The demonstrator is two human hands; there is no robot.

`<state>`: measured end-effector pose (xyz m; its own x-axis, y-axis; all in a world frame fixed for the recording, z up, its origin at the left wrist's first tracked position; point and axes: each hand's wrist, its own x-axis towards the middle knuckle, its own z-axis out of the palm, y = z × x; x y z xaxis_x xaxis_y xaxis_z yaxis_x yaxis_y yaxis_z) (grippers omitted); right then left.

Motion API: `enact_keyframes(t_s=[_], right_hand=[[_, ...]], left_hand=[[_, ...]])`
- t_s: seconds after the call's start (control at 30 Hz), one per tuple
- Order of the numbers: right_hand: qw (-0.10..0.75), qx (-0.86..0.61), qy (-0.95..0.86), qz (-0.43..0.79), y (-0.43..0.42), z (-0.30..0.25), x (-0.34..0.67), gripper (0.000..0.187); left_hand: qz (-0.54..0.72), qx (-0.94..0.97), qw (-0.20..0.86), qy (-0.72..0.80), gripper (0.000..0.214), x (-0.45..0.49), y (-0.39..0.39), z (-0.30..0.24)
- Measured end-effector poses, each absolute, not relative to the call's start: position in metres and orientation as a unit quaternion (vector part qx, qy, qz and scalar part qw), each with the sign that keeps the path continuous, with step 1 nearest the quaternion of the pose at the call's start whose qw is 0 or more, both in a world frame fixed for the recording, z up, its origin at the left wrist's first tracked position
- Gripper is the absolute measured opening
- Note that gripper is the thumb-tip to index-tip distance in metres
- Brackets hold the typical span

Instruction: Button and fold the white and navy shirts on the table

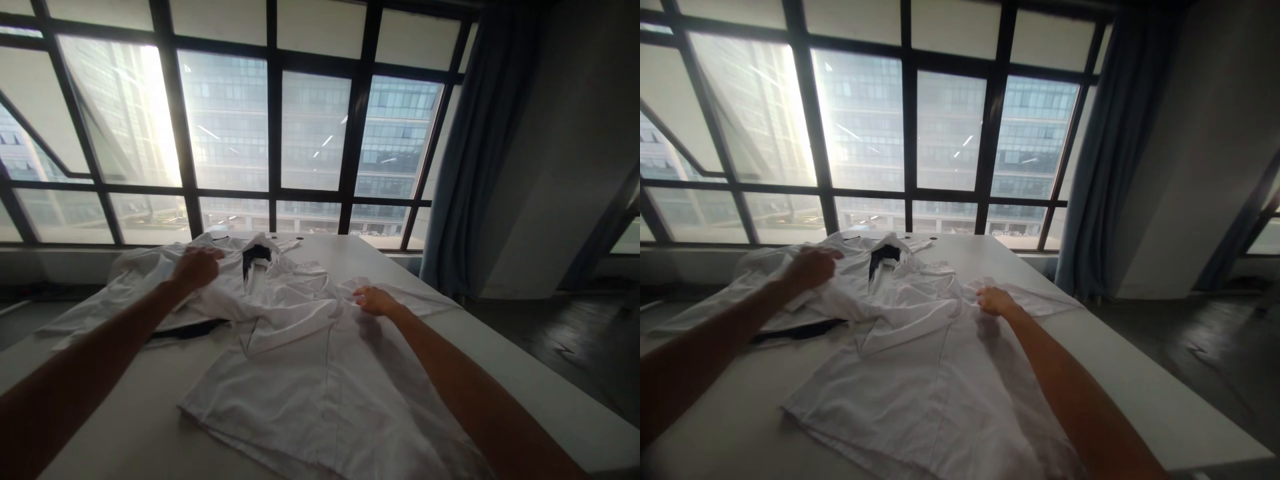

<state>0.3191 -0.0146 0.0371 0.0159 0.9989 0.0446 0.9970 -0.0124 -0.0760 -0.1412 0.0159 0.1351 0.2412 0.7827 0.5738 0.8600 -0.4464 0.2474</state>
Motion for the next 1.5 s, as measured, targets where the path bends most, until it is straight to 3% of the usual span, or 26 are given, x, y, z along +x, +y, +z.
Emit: enact_keyframes(t_s=[0.17,0.3,0.4,0.5,0.57,0.63,0.73,0.8,0.9,1.03,1.13,1.33,1.43,1.5], right_hand=[[0.018,-0.659,-0.747,0.089,-0.014,0.025,0.303,0.074],[0.002,-0.664,-0.736,0.132,-0.018,0.019,0.310,0.097],[-0.011,-0.657,-0.740,0.145,-0.021,0.019,0.310,0.107],[-0.012,-0.654,-0.744,0.138,-0.026,0.016,0.300,0.107],[0.015,-0.652,-0.751,0.105,-0.031,0.010,0.289,0.095],[0.049,-0.650,-0.756,0.063,-0.034,0.001,0.277,0.084],[0.068,-0.647,-0.759,0.038,-0.036,-0.008,0.263,0.082],[0.063,-0.651,-0.755,0.042,-0.034,-0.010,0.258,0.083],[0.053,-0.674,-0.736,0.045,-0.028,-0.008,0.255,0.081],[0.022,-0.701,-0.709,0.069,-0.015,-0.003,0.250,0.084],[0.005,-0.710,-0.701,0.072,-0.005,-0.001,0.246,0.086],[-0.006,-0.695,-0.714,0.083,0.007,0.010,0.247,0.096],[-0.014,-0.641,-0.759,0.117,0.008,0.028,0.256,0.104],[-0.037,-0.624,-0.769,0.133,0.009,0.042,0.261,0.094]], left_hand=[[-0.100,-0.923,-0.051,-0.368,0.047,-0.067,0.002,0.071],[0.050,-0.929,-0.112,-0.350,0.095,-0.057,-0.002,0.040],[0.103,-0.914,-0.133,-0.369,0.117,-0.068,-0.005,0.037],[0.117,-0.906,-0.121,-0.389,0.122,-0.076,-0.017,0.043],[0.129,-0.897,-0.103,-0.409,0.117,-0.076,-0.029,0.051],[0.159,-0.885,-0.084,-0.430,0.095,-0.070,-0.042,0.062],[0.167,-0.864,-0.027,-0.475,0.070,-0.053,-0.063,0.077],[0.083,-0.871,0.035,-0.483,0.063,-0.040,-0.079,0.081],[-0.070,-0.918,0.095,-0.379,0.044,-0.026,-0.101,0.073],[-0.077,-0.985,0.089,-0.127,0.025,-0.024,-0.107,0.055],[-0.063,-0.987,0.101,-0.111,0.030,-0.031,-0.098,0.049],[-0.094,-0.981,0.108,-0.130,0.060,-0.033,-0.128,0.044],[-0.101,-0.986,0.069,-0.116,0.061,-0.021,-0.150,0.042],[-0.080,-0.987,0.013,-0.141,0.051,-0.012,-0.146,0.045]])
